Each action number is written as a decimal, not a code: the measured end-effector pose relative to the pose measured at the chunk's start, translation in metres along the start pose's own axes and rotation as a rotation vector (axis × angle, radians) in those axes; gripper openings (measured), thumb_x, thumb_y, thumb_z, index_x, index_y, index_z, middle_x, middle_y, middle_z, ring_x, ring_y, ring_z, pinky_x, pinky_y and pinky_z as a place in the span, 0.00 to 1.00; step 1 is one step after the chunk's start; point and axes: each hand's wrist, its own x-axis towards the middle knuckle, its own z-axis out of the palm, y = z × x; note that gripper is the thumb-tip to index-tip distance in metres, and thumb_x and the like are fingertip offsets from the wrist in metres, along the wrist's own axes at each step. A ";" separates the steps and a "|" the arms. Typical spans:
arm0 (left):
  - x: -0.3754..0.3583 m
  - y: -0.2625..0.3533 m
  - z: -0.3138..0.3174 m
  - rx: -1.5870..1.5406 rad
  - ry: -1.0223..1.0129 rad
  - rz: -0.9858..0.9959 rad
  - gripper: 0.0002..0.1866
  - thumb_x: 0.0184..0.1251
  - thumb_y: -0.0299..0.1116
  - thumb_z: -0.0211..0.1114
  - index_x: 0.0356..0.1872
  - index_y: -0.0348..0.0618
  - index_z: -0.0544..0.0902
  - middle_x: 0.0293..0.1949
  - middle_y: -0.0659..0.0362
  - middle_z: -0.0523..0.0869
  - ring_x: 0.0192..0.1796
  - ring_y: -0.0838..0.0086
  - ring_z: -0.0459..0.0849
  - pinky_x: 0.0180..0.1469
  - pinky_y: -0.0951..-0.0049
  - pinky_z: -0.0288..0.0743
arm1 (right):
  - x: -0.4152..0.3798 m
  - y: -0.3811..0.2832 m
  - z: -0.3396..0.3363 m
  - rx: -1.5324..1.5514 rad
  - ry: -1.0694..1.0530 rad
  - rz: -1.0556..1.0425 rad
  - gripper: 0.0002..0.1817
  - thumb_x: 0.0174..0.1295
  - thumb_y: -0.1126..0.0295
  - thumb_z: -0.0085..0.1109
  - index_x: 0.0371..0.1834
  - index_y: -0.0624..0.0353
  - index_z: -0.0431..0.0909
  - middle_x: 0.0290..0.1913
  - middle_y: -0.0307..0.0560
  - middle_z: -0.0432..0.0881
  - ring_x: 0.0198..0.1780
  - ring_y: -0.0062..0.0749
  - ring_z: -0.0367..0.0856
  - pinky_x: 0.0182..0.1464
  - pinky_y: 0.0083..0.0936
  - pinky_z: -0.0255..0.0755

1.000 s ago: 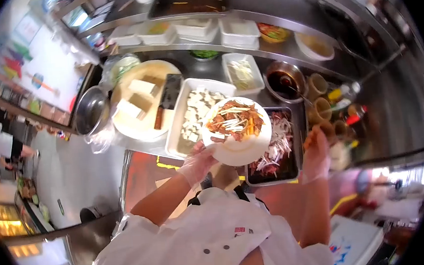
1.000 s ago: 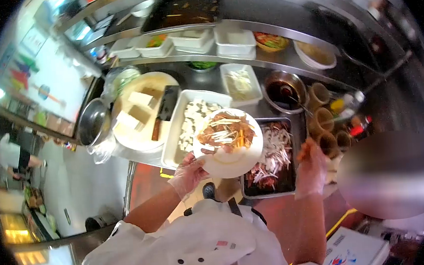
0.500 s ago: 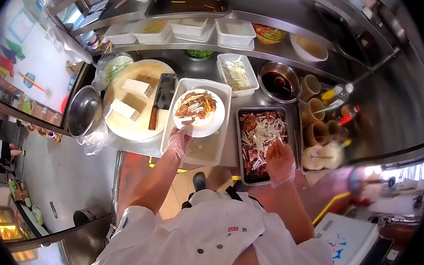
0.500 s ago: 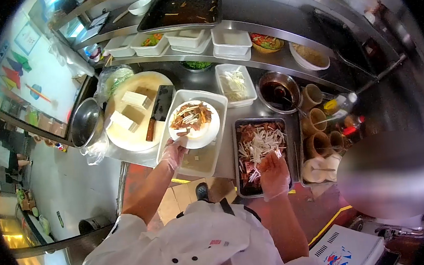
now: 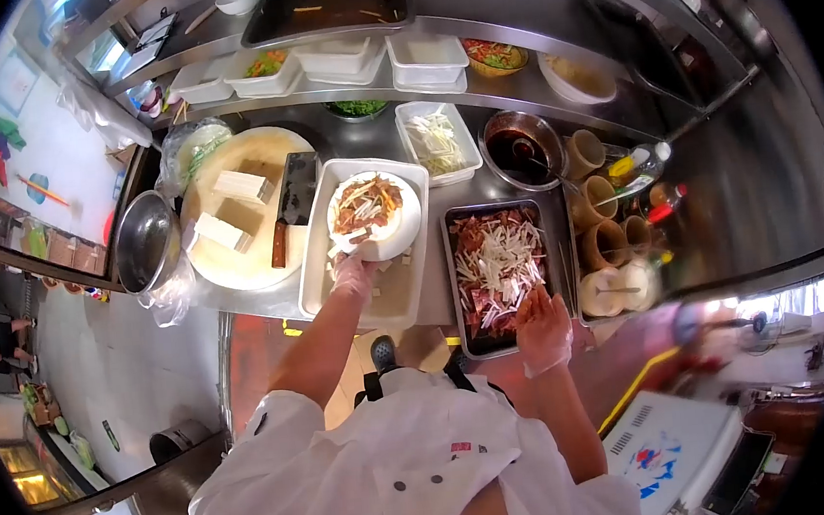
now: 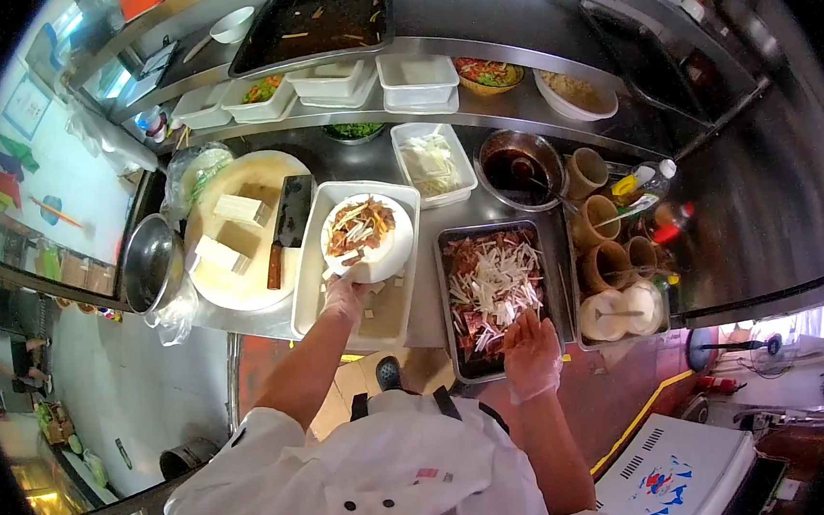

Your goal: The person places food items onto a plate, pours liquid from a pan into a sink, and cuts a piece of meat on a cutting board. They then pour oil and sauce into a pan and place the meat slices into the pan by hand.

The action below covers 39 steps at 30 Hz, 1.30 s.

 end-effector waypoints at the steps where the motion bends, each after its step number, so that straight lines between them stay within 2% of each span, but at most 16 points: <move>1: 0.017 -0.008 -0.016 0.002 0.000 0.000 0.20 0.70 0.23 0.62 0.61 0.47 0.74 0.55 0.55 0.84 0.54 0.66 0.87 0.52 0.68 0.87 | 0.004 -0.001 -0.003 0.001 0.001 0.000 0.16 0.73 0.61 0.59 0.49 0.67 0.79 0.44 0.48 0.82 0.44 0.35 0.79 0.51 0.29 0.76; 4: 0.047 -0.018 -0.055 0.795 -0.310 0.556 0.09 0.68 0.24 0.65 0.47 0.42 0.83 0.54 0.53 0.84 0.55 0.64 0.87 0.55 0.68 0.83 | 0.006 -0.002 -0.007 -0.024 -0.111 0.039 0.16 0.73 0.62 0.60 0.49 0.67 0.79 0.45 0.48 0.82 0.45 0.35 0.79 0.52 0.29 0.77; 7: 0.001 0.022 -0.036 1.424 -0.359 0.422 0.03 0.70 0.27 0.65 0.38 0.44 0.86 0.50 0.56 0.85 0.52 0.68 0.86 0.52 0.70 0.79 | 0.009 0.004 0.011 0.004 -0.042 -0.012 0.16 0.73 0.62 0.59 0.48 0.67 0.79 0.46 0.48 0.82 0.46 0.36 0.79 0.53 0.31 0.77; 9: 0.007 0.019 -0.046 0.444 -0.051 -0.308 0.11 0.72 0.33 0.66 0.51 0.45 0.84 0.49 0.58 0.84 0.49 0.65 0.85 0.51 0.67 0.78 | 0.022 0.003 0.005 0.059 0.015 0.010 0.16 0.72 0.63 0.59 0.50 0.68 0.78 0.47 0.49 0.81 0.49 0.37 0.79 0.53 0.34 0.76; 10: -0.013 0.016 -0.036 0.464 -0.066 -0.325 0.11 0.72 0.33 0.66 0.51 0.45 0.84 0.49 0.58 0.84 0.49 0.65 0.85 0.51 0.67 0.78 | 0.028 0.004 0.002 0.090 -0.004 0.001 0.16 0.73 0.64 0.58 0.52 0.68 0.77 0.48 0.50 0.81 0.50 0.37 0.77 0.52 0.35 0.76; 12: -0.096 0.026 0.001 0.694 -0.111 0.222 0.23 0.70 0.38 0.68 0.62 0.43 0.76 0.53 0.59 0.81 0.52 0.64 0.82 0.58 0.62 0.75 | 0.031 0.010 0.018 0.079 0.006 -0.030 0.17 0.75 0.60 0.52 0.49 0.66 0.77 0.43 0.49 0.80 0.44 0.39 0.78 0.51 0.35 0.75; 13: -0.123 0.023 0.012 0.714 -0.142 0.203 0.23 0.70 0.38 0.68 0.62 0.43 0.76 0.53 0.59 0.81 0.52 0.64 0.82 0.58 0.62 0.75 | 0.035 0.011 0.018 -0.022 -0.108 -0.014 0.17 0.76 0.59 0.50 0.46 0.65 0.77 0.41 0.49 0.80 0.43 0.39 0.79 0.51 0.35 0.76; 15: -0.169 0.014 0.033 1.075 -0.731 0.612 0.33 0.65 0.36 0.72 0.68 0.40 0.68 0.60 0.50 0.76 0.66 0.58 0.74 0.69 0.57 0.68 | 0.059 0.024 0.013 0.077 -0.001 -0.067 0.17 0.76 0.57 0.49 0.44 0.62 0.77 0.40 0.47 0.79 0.43 0.36 0.78 0.51 0.33 0.76; 17: -0.207 -0.006 0.065 1.312 -0.845 0.976 0.39 0.60 0.38 0.75 0.69 0.40 0.66 0.63 0.43 0.73 0.68 0.51 0.72 0.70 0.52 0.66 | 0.066 0.039 0.025 0.054 0.167 -0.143 0.18 0.76 0.57 0.51 0.43 0.64 0.76 0.38 0.46 0.78 0.41 0.35 0.76 0.50 0.33 0.74; 21: -0.233 -0.042 0.101 1.281 -0.992 1.079 0.43 0.57 0.38 0.77 0.71 0.40 0.63 0.64 0.37 0.70 0.68 0.43 0.70 0.70 0.50 0.65 | 0.064 0.053 0.035 -0.002 0.276 -0.141 0.14 0.74 0.57 0.52 0.46 0.58 0.75 0.40 0.41 0.76 0.43 0.32 0.75 0.51 0.33 0.72; 24: -0.220 -0.069 0.103 1.248 -0.908 1.175 0.44 0.57 0.41 0.77 0.71 0.39 0.63 0.65 0.36 0.70 0.67 0.40 0.69 0.69 0.49 0.65 | 0.049 0.048 0.048 -0.122 0.273 -0.093 0.30 0.74 0.48 0.53 0.69 0.57 0.69 0.61 0.43 0.73 0.57 0.35 0.71 0.60 0.38 0.67; 29: -0.218 -0.080 0.122 1.411 -0.792 0.971 0.38 0.60 0.37 0.73 0.69 0.37 0.65 0.64 0.39 0.71 0.66 0.42 0.71 0.68 0.51 0.67 | 0.049 0.044 0.021 -0.338 0.235 -0.152 0.34 0.70 0.57 0.59 0.77 0.56 0.64 0.78 0.46 0.65 0.73 0.41 0.68 0.66 0.35 0.67; 31: -0.208 -0.089 0.129 1.394 -0.805 1.083 0.32 0.58 0.32 0.70 0.64 0.41 0.69 0.60 0.43 0.75 0.61 0.44 0.76 0.62 0.51 0.72 | 0.052 0.051 -0.005 -2.095 0.140 -0.703 0.33 0.68 0.63 0.59 0.76 0.58 0.64 0.78 0.57 0.62 0.75 0.50 0.65 0.72 0.37 0.65; 34: -0.180 -0.105 0.124 1.490 -0.710 1.029 0.29 0.63 0.37 0.70 0.63 0.43 0.70 0.62 0.43 0.75 0.61 0.47 0.77 0.61 0.55 0.74 | 0.073 0.070 -0.025 -2.066 0.094 -0.703 0.35 0.70 0.68 0.57 0.78 0.65 0.58 0.77 0.64 0.61 0.73 0.50 0.68 0.73 0.34 0.63; 37: -0.166 -0.112 0.108 1.549 -0.638 1.114 0.29 0.64 0.39 0.70 0.63 0.42 0.70 0.62 0.43 0.75 0.61 0.47 0.77 0.61 0.54 0.74 | 0.044 0.075 0.000 -0.808 0.005 -0.400 0.35 0.73 0.61 0.57 0.77 0.68 0.58 0.70 0.71 0.70 0.71 0.61 0.69 0.72 0.38 0.64; 39: -0.158 -0.123 0.095 1.522 -0.571 1.100 0.29 0.64 0.39 0.69 0.63 0.41 0.70 0.62 0.42 0.75 0.61 0.46 0.77 0.62 0.54 0.73 | 0.055 0.087 -0.020 -1.368 -0.076 -0.528 0.36 0.74 0.53 0.55 0.76 0.67 0.61 0.70 0.70 0.71 0.72 0.61 0.68 0.74 0.41 0.60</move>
